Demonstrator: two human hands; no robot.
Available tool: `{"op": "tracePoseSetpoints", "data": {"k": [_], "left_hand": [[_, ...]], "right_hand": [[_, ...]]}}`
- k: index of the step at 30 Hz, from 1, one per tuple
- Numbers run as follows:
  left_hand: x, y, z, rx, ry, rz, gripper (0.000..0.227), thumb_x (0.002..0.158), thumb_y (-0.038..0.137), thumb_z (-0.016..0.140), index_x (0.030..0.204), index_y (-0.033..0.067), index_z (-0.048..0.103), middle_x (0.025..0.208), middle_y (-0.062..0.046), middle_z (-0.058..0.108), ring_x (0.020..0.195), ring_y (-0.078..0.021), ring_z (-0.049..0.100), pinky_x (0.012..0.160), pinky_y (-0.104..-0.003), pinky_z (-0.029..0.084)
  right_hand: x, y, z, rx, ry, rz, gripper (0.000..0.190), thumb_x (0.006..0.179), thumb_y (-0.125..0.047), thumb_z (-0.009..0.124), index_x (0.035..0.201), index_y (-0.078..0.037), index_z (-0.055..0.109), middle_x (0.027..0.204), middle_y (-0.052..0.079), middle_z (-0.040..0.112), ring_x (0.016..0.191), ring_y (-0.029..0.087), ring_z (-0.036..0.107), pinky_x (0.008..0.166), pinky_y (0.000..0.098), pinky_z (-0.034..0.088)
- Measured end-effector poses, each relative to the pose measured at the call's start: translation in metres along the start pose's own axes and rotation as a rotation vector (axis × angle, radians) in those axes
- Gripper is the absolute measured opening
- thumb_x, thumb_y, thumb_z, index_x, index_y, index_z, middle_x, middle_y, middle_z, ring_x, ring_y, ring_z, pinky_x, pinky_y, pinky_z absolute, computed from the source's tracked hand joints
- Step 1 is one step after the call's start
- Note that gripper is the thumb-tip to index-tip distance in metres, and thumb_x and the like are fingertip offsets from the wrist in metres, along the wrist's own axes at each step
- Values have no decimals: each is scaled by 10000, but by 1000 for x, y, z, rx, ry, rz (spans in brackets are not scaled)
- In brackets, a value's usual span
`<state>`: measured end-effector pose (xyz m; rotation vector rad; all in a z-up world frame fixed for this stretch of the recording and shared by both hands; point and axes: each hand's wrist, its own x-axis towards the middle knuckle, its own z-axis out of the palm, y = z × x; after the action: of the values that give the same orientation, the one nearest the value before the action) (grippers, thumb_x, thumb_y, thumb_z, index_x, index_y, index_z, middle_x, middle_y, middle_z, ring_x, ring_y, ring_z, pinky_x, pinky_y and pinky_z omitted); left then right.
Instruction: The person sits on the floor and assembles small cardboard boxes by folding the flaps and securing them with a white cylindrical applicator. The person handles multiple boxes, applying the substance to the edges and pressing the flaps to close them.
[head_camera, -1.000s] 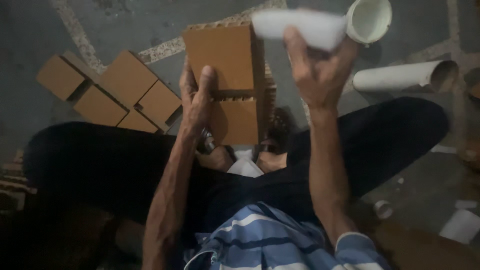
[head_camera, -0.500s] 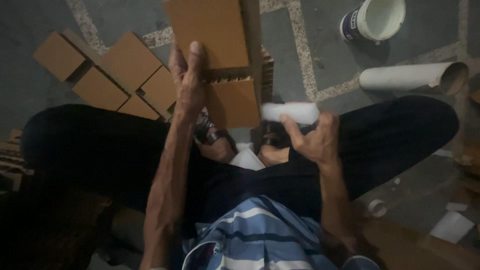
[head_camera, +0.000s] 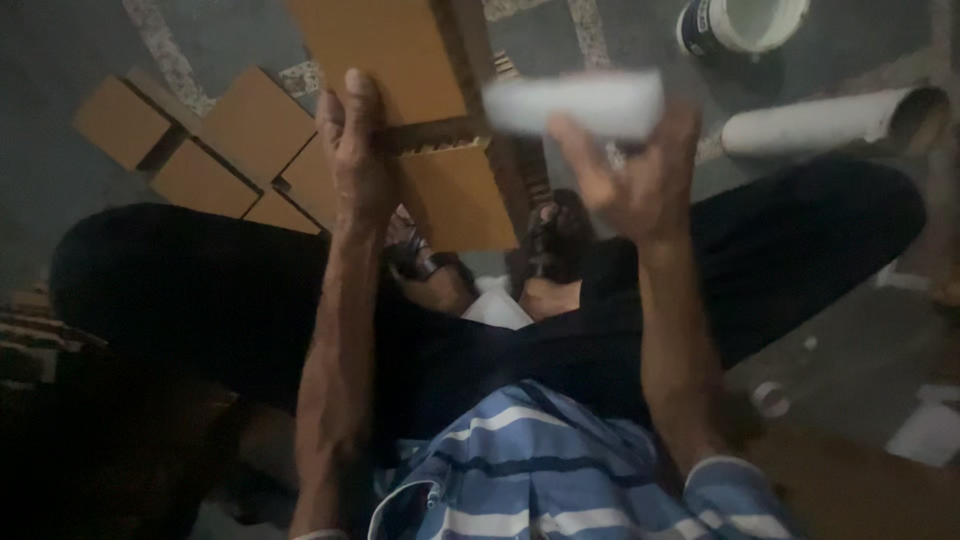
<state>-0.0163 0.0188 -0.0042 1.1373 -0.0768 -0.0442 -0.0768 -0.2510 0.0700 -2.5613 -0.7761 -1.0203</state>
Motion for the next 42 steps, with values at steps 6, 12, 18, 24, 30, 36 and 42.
{"op": "tracePoseSetpoints", "data": {"k": [6, 12, 18, 24, 30, 36, 42], "left_hand": [[5, 14, -5, -104, -6, 24, 556, 1080, 523, 579, 1345, 40, 502, 1137, -120, 611, 1012, -241, 734, 805, -410, 688], [8, 19, 1, -166, -17, -19, 524, 1043, 491, 542, 1340, 64, 487, 1166, -125, 619, 1002, -237, 740, 826, -400, 683], [9, 13, 7, -90, -62, 47, 490, 1142, 481, 524, 1351, 38, 540, 1098, -128, 641, 955, -206, 711, 788, -366, 630], [6, 12, -1, 6, -47, 109, 495, 1142, 489, 510, 1383, 57, 539, 1093, -39, 567, 1027, -155, 682, 825, -353, 663], [13, 8, -5, -52, -21, 81, 539, 1125, 512, 540, 1358, 26, 542, 1071, -127, 605, 959, -211, 684, 817, -372, 623], [15, 3, -5, -41, 44, 67, 683, 1094, 583, 483, 1401, -24, 544, 1210, -188, 648, 1067, -275, 711, 908, -420, 624], [12, 5, 8, -302, 36, -155, 792, 996, 596, 561, 1482, -23, 465, 1353, -215, 600, 1304, -322, 601, 1084, -513, 561]], "right_hand": [[-55, -39, -32, -173, -120, -40, 201, 897, -80, 861, 1063, -124, 756, 937, 165, 725, 832, 264, 708, 708, 380, 566], [-38, -44, -73, 641, -84, 899, 165, 959, -93, 762, 1061, 22, 702, 937, 134, 736, 805, 212, 733, 729, 312, 601], [-7, -22, -42, 865, 30, 859, 111, 987, -101, 722, 1027, 0, 699, 857, 112, 726, 693, 177, 718, 599, 269, 586], [4, -30, -36, 71, -122, 96, 128, 905, -109, 739, 1002, -38, 696, 907, 167, 740, 781, 275, 740, 661, 375, 576], [-41, -39, -48, 680, -349, 840, 254, 934, -197, 765, 1098, -7, 731, 1007, 138, 777, 881, 242, 792, 787, 339, 647], [-74, -15, -57, 479, -203, 999, 364, 911, -241, 809, 1082, 50, 673, 1035, 191, 726, 937, 257, 727, 864, 374, 592], [-111, 157, -41, 299, 354, 1086, 488, 952, -322, 794, 1187, 41, 568, 1116, 147, 666, 1015, 247, 705, 927, 425, 607]]}}
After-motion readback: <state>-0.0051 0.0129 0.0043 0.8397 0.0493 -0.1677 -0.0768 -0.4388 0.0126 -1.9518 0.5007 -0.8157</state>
